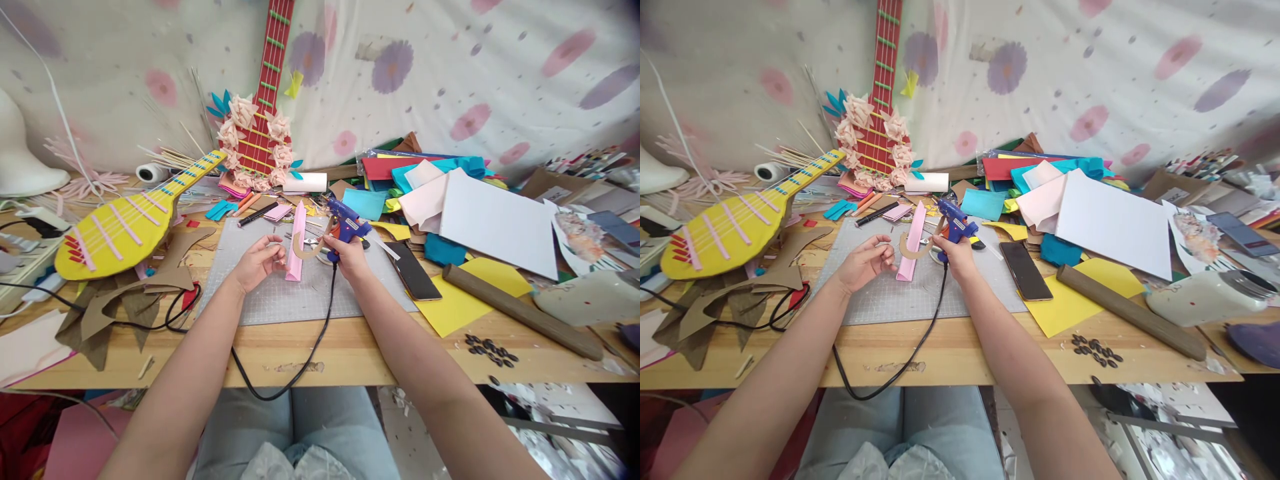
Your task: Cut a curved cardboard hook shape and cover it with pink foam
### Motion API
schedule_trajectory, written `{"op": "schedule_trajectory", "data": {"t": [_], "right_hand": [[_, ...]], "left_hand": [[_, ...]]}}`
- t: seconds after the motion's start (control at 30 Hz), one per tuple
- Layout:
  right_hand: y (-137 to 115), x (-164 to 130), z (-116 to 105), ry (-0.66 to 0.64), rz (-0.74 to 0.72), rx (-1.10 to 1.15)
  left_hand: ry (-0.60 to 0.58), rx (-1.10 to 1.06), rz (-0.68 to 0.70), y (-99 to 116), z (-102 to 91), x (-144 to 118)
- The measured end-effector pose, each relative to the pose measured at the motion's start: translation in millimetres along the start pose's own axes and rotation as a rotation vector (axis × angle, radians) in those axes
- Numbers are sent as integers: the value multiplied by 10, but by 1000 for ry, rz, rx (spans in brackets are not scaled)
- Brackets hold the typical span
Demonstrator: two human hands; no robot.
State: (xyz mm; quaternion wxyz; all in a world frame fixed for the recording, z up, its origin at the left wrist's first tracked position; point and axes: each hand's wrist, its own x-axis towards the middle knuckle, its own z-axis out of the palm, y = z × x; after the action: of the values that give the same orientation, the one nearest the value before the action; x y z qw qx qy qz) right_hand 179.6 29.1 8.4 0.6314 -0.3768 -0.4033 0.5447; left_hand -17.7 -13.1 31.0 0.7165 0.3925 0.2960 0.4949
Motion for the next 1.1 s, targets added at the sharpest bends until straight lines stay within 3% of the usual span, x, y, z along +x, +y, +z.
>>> {"op": "schedule_trajectory", "data": {"t": [0.37, 0.67, 0.93, 1.1], "right_hand": [[7, 2, -14, 7, -8, -41], [-28, -6, 1, 7, -1, 9], [-29, -2, -7, 15, 0, 4], [-27, -2, -6, 18, 4, 7]], "left_hand": [[89, -44, 72, -59, -15, 36], [73, -14, 65, -8, 21, -6], [-44, -148, -2, 34, 27, -35], [-84, -201, 24, 24, 31, -42]]}}
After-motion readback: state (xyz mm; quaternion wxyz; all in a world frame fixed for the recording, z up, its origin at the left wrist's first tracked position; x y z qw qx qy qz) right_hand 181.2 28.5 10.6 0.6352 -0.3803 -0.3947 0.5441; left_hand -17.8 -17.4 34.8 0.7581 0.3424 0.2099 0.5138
